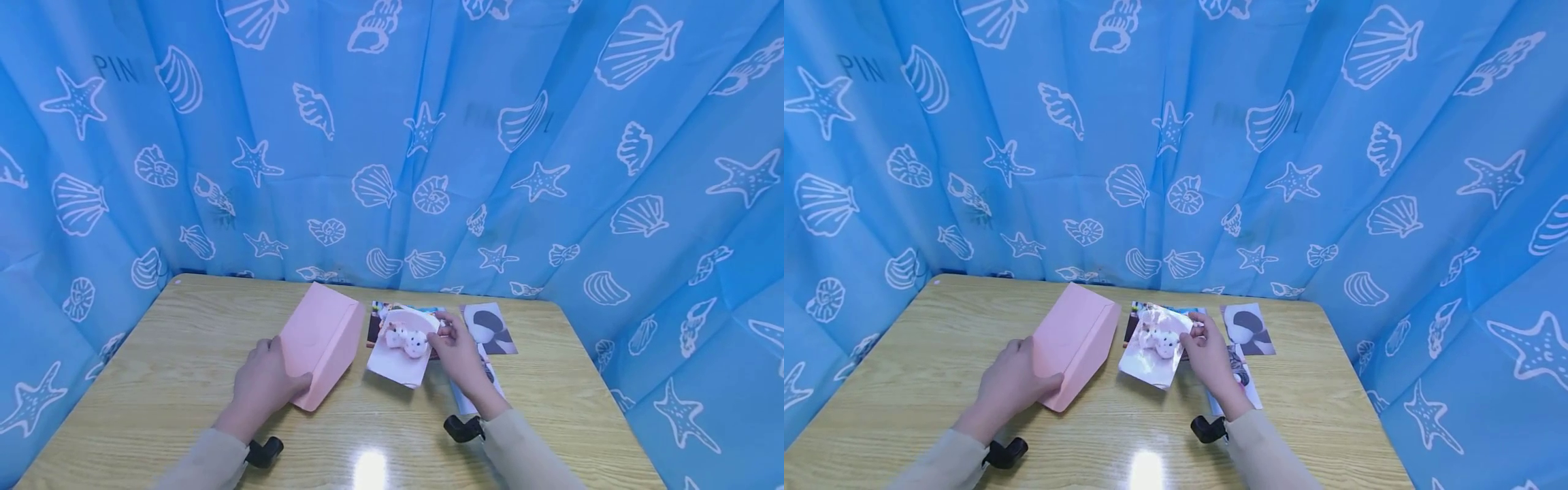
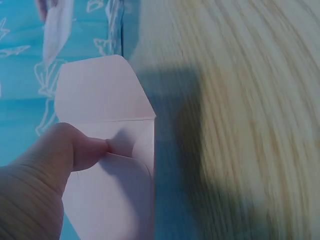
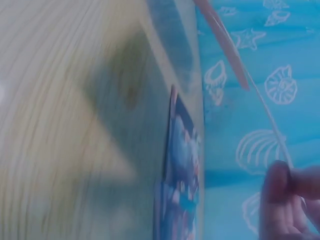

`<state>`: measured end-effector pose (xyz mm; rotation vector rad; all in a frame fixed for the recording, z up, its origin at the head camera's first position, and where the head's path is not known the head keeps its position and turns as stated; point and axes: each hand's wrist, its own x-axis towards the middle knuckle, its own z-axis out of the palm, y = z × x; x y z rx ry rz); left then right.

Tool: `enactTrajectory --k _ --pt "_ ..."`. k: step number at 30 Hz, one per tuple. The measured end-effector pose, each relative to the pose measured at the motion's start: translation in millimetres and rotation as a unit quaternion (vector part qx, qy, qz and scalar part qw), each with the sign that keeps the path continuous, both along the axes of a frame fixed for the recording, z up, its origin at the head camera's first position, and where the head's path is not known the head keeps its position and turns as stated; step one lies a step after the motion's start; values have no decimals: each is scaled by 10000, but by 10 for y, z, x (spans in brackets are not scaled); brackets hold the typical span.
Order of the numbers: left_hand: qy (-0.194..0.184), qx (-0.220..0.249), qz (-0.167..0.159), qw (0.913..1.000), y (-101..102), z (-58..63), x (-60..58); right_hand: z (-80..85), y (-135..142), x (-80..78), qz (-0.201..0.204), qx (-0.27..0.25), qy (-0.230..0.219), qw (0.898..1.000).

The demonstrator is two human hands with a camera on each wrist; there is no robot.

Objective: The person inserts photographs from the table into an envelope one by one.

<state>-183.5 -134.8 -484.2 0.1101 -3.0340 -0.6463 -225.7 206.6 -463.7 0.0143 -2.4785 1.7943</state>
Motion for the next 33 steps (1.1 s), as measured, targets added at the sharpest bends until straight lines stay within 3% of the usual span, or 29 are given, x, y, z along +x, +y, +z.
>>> enactTrajectory --k 11,17,26,33 --pt "278 -187 -100 9994 187 76 36 130 -216 46 -339 -609 592 9958" --pt "325 -297 -144 9989 282 73 45 154 -432 56 -409 -216 781 9959" --pt "406 -413 -208 9981 381 67 72 181 -674 105 -155 244 584 9979" --pt "435 -503 -175 9976 402 88 86 256 -778 161 279 -178 522 9981"
